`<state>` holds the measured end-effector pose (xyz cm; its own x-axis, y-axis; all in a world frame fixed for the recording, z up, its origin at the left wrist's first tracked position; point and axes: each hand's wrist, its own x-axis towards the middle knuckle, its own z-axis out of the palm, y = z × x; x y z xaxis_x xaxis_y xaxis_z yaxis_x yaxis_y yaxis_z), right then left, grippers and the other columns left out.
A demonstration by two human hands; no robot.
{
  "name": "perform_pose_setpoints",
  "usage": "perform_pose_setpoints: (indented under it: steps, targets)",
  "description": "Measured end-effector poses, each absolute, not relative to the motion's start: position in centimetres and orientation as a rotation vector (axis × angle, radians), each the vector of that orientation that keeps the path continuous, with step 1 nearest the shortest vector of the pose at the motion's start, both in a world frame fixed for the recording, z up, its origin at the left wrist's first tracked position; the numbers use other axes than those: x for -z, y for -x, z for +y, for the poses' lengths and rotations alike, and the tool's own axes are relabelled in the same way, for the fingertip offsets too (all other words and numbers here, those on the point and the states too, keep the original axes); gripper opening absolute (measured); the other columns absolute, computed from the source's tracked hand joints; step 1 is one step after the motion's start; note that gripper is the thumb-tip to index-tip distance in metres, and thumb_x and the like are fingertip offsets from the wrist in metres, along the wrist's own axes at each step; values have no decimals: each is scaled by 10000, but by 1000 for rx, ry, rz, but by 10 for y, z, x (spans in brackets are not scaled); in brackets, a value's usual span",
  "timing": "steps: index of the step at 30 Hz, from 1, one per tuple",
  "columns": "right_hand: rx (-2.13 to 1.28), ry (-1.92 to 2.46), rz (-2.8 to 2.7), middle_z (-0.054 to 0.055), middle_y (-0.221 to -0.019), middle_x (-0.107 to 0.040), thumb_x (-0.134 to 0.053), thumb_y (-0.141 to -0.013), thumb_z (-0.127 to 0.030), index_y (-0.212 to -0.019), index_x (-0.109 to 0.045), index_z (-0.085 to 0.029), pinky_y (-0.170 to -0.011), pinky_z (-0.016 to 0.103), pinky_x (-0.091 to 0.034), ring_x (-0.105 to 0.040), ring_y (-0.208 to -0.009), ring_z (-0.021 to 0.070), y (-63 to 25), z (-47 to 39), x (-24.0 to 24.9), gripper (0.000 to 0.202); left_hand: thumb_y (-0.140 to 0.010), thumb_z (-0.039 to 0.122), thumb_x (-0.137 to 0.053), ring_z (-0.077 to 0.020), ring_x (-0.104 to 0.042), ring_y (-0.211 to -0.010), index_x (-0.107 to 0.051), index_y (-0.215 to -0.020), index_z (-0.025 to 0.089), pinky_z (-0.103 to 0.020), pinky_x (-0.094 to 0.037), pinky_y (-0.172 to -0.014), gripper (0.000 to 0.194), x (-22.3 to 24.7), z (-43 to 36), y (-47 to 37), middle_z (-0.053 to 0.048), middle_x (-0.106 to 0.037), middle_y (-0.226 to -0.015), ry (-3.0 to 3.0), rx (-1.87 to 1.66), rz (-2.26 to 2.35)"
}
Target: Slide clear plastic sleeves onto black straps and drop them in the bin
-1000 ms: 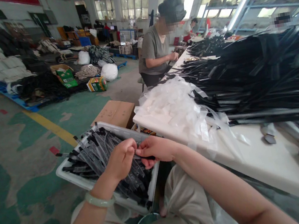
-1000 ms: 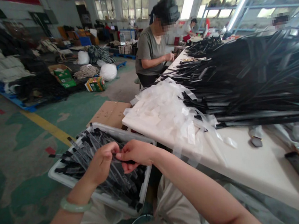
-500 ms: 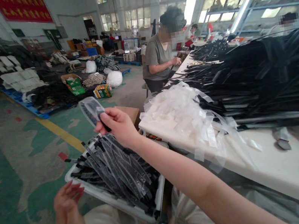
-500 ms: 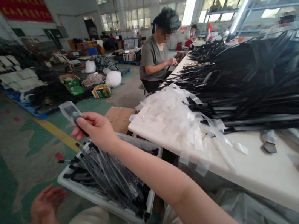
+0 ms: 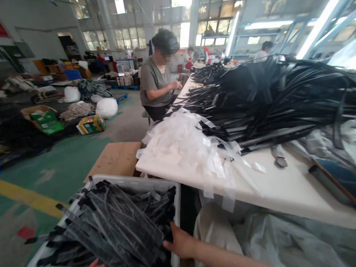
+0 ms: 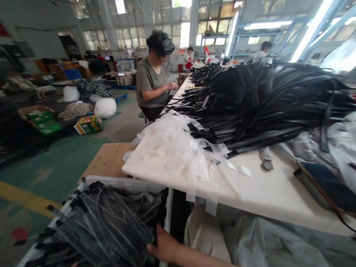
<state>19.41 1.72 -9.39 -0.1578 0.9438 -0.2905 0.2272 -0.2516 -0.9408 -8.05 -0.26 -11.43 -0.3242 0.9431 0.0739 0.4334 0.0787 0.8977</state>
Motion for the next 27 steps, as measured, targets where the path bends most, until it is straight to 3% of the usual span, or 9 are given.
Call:
perform_pose_setpoints:
  steps: [2,4,7,9,12,15,20,27]
  targets:
    - [-1386,1489,-1455,38,-760,-698,-806,-662,-398,-798,-688,-213,-744,369,-556,-691,-788,272,-227,12,73,258,-863,653,-428,-278,-695,-756,-552,-1122,242,-450,-616,-664,501,113,3,60,-63,-644,-941,-1369,-1190,1802]
    - [-1236,1524,-1482,40,-717,-698,-700,-781,-399,-805,-708,-207,-673,344,-563,-684,-689,241,-271,8,43,193,-815,649,-529,-299,-691,-846,-576,-1127,236,-450,-616,-709,520,106,10,39,-80,-649,-1020,-1493,-1127,1749]
    - [-673,1729,-1356,117,-1000,-698,-500,-931,-425,-1024,-676,-203,-892,419,-511,-654,-929,271,-351,7,1,298,-821,554,-589,-273,-689,-879,-622,-1089,248,-417,-622,-770,408,88,22,1,-77,-648,-1082,-1803,-1015,1555]
    - [-276,1894,-1252,190,-1198,-608,-503,-920,-427,-1130,-613,-171,-1014,495,-401,-557,-1120,330,-402,8,-15,349,-878,464,-548,-251,-698,-887,-634,-1097,260,-402,-626,-805,312,70,29,-30,-74,-651,-1106,-1999,-976,1408]
    - [62,2135,-1260,170,-1021,-630,-543,-865,-383,-952,-614,-172,-883,448,-445,-590,-963,317,-457,8,-16,238,-924,333,-513,-264,-664,-1097,-608,-1199,283,-442,-584,-964,296,39,34,-80,-81,-650,-1219,-2309,-917,1145]
    - [157,2214,-1277,96,-806,-611,-470,-886,-341,-782,-554,-211,-740,381,-452,-590,-773,263,-480,-1,-6,186,-922,231,-512,-267,-586,-1241,-575,-1266,291,-470,-531,-1050,354,9,33,-122,-80,-634,-1297,-2532,-811,844]
    - [217,2235,-1286,99,-903,-625,-494,-889,-426,-934,-548,-208,-714,355,-439,-604,-849,267,-481,-20,3,229,-919,159,-491,-271,-565,-1262,-550,-1281,215,-490,-522,-1061,371,-18,32,-172,-128,-619,-1312,-2607,-723,622]
    - [227,2220,-1331,62,-730,-595,-457,-937,-391,-718,-486,-241,-637,340,-366,-552,-682,241,-457,-52,-21,268,-898,148,-573,-282,-481,-1348,-439,-1398,134,-473,-447,-1142,518,-36,42,-229,-168,-538,-1419,-2717,-683,480]
